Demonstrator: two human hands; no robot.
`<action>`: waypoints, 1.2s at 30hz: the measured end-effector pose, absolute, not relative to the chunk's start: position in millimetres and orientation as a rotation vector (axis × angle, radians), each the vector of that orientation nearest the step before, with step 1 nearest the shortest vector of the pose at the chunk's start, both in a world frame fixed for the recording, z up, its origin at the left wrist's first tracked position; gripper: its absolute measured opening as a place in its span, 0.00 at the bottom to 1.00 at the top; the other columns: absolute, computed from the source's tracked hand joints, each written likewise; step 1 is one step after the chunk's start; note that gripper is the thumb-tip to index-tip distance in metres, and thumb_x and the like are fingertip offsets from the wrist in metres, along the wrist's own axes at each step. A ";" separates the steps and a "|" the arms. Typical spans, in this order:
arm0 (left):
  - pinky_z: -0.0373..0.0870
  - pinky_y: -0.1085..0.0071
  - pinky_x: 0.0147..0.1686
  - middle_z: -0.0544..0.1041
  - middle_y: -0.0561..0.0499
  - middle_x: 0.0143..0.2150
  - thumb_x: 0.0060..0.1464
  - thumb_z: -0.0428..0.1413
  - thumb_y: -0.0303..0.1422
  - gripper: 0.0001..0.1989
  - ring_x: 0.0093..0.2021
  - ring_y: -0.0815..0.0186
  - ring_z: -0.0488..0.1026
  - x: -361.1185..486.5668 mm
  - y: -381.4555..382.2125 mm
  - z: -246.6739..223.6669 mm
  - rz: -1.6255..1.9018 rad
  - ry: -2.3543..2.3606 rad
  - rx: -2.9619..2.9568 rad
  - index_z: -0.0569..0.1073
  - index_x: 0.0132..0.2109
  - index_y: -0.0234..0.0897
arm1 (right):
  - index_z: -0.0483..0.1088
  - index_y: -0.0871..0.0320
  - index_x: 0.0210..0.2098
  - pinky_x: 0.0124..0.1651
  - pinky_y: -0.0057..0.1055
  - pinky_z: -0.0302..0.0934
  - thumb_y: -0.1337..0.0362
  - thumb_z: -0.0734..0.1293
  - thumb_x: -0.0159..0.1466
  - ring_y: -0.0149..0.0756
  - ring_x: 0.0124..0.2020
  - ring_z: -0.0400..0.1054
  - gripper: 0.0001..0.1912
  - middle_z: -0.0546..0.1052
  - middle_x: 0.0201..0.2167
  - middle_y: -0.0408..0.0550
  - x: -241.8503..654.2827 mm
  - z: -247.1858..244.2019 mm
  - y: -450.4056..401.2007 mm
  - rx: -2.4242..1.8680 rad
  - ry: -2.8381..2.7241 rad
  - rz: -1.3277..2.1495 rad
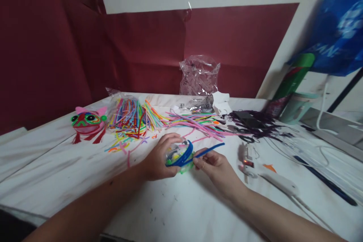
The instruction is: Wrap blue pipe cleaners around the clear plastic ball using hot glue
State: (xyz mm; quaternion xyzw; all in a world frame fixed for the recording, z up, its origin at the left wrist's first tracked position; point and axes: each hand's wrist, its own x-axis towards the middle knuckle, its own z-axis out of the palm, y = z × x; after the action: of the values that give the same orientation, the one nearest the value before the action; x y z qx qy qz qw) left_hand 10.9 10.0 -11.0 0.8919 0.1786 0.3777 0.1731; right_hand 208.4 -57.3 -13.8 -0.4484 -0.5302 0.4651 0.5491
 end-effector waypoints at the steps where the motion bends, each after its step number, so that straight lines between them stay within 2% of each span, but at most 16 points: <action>1: 0.56 0.51 0.58 0.62 0.41 0.56 0.39 0.60 0.29 0.34 0.59 0.50 0.59 11.3 9.6 -10.3 1.056 0.500 2.534 0.61 0.56 0.40 | 0.70 0.58 0.22 0.29 0.30 0.55 0.46 0.74 0.44 0.31 0.23 0.60 0.21 0.67 0.17 0.39 208.1 -14.6 -56.4 -1.058 -1.253 1.102; 15: 0.57 0.54 0.58 0.62 0.43 0.53 0.39 0.60 0.28 0.31 0.57 0.52 0.60 12.9 7.8 -9.0 1.051 0.546 2.540 0.61 0.53 0.41 | 0.72 0.59 0.24 0.29 0.29 0.53 0.51 0.74 0.47 0.29 0.23 0.57 0.17 0.66 0.17 0.38 200.6 -23.4 -54.6 -0.956 -1.223 1.137; 21: 0.57 0.53 0.57 0.62 0.42 0.54 0.41 0.62 0.33 0.30 0.57 0.51 0.60 13.4 9.4 -10.1 1.046 0.568 2.517 0.62 0.52 0.40 | 0.73 0.58 0.24 0.29 0.29 0.53 0.52 0.74 0.48 0.30 0.24 0.58 0.15 0.68 0.19 0.39 200.2 -23.9 -55.7 -0.944 -1.211 1.128; 24: 0.57 0.54 0.57 0.62 0.42 0.53 0.41 0.63 0.35 0.29 0.57 0.51 0.60 14.4 8.7 -10.3 1.052 0.592 2.502 0.63 0.52 0.40 | 0.72 0.58 0.23 0.29 0.29 0.53 0.53 0.74 0.48 0.31 0.24 0.58 0.15 0.67 0.19 0.39 200.4 -24.0 -55.7 -0.952 -1.217 1.120; 31: 0.59 0.56 0.56 0.63 0.42 0.53 0.41 0.62 0.31 0.27 0.56 0.53 0.61 18.2 1.6 -7.0 1.084 0.610 2.492 0.64 0.50 0.39 | 0.65 0.58 0.18 0.26 0.28 0.50 0.52 0.74 0.46 0.28 0.20 0.55 0.19 0.64 0.15 0.37 198.8 -21.4 -56.1 -1.023 -1.162 1.139; 36: 0.58 0.55 0.57 0.64 0.43 0.53 0.41 0.61 0.31 0.28 0.57 0.53 0.61 16.8 1.2 -2.8 1.027 0.642 2.499 0.63 0.52 0.39 | 0.64 0.57 0.20 0.26 0.28 0.49 0.52 0.74 0.47 0.27 0.19 0.56 0.18 0.66 0.15 0.36 198.5 -23.9 -54.7 -0.988 -1.093 1.184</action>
State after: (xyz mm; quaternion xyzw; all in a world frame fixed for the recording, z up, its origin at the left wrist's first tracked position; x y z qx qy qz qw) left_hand 16.8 1.2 -2.8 0.8849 0.2273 0.3638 0.1813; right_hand 198.5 -54.7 -23.9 -0.4238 -0.4687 0.5078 0.5855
